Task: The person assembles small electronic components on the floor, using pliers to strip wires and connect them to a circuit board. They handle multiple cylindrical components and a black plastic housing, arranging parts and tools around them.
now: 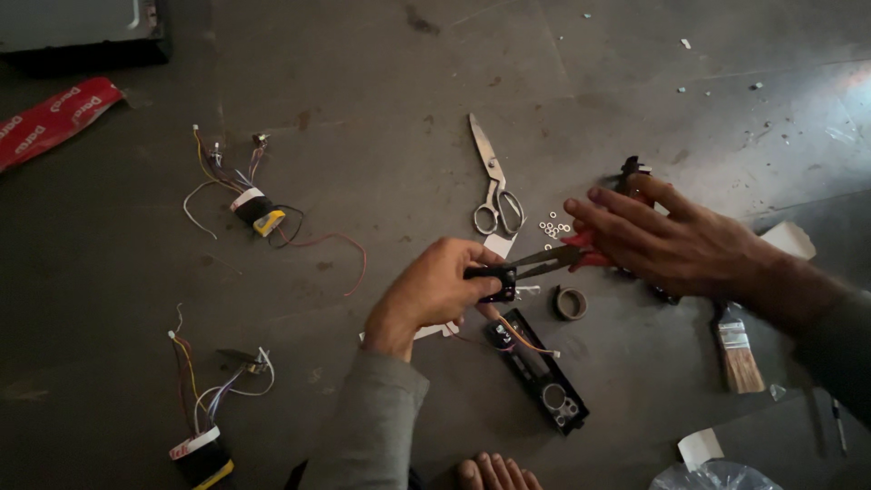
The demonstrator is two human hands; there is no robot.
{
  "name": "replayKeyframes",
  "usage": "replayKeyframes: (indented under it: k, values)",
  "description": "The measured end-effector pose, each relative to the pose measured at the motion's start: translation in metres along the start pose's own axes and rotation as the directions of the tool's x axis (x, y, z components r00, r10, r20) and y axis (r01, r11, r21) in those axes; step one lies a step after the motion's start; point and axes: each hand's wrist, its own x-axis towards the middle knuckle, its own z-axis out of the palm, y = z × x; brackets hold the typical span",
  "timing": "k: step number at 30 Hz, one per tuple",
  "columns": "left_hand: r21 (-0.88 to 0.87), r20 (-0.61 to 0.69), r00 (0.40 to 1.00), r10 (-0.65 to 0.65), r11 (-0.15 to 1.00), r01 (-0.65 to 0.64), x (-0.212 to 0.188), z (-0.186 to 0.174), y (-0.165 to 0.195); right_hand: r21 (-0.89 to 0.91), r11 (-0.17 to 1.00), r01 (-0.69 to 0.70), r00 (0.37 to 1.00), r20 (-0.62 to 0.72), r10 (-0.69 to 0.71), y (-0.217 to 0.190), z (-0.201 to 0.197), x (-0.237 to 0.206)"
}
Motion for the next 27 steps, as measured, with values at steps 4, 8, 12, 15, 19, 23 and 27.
replayKeyframes:
  k: [4, 8, 12, 15, 19, 23, 27]
  values:
    - [-0.009, 0.032, 1.000, 0.000, 1.000, 0.000, 0.002, 0.001, -0.003, -0.094, 0.993, 0.073, 0.991, 0.123, -0.061, 0.000, 0.002, 0.003]
    - [-0.052, 0.068, 0.996, 0.050, 0.998, -0.047, 0.003, -0.002, -0.009, -0.041, 0.996, 0.077, 0.997, 0.010, -0.076, 0.003, 0.001, 0.008]
    - [-0.062, 0.072, 0.997, 0.018, 0.998, -0.014, 0.005, -0.002, -0.011, -0.125, 0.987, 0.100, 0.995, 0.023, -0.098, 0.008, -0.003, 0.013]
    - [-0.095, 0.085, 0.996, 0.020, 0.995, -0.012, 0.007, -0.002, -0.010, -0.163, 0.978, 0.128, 0.990, 0.072, -0.117, 0.011, -0.006, 0.016]
    - [-0.079, 0.062, 0.998, -0.015, 0.997, 0.020, 0.006, -0.003, -0.009, -0.162, 0.978, 0.134, 0.989, 0.083, -0.122, 0.013, -0.006, 0.019]
    - [-0.113, 0.014, 1.000, -0.018, 0.993, 0.019, 0.004, 0.000, -0.007, -0.075, 0.989, 0.126, 0.992, 0.020, -0.124, 0.010, 0.003, 0.019]
    - [-0.141, -0.071, 0.997, 0.009, 0.990, -0.019, 0.005, 0.001, -0.007, -0.009, 1.000, 0.004, 0.999, 0.040, -0.003, -0.013, 0.017, 0.010]
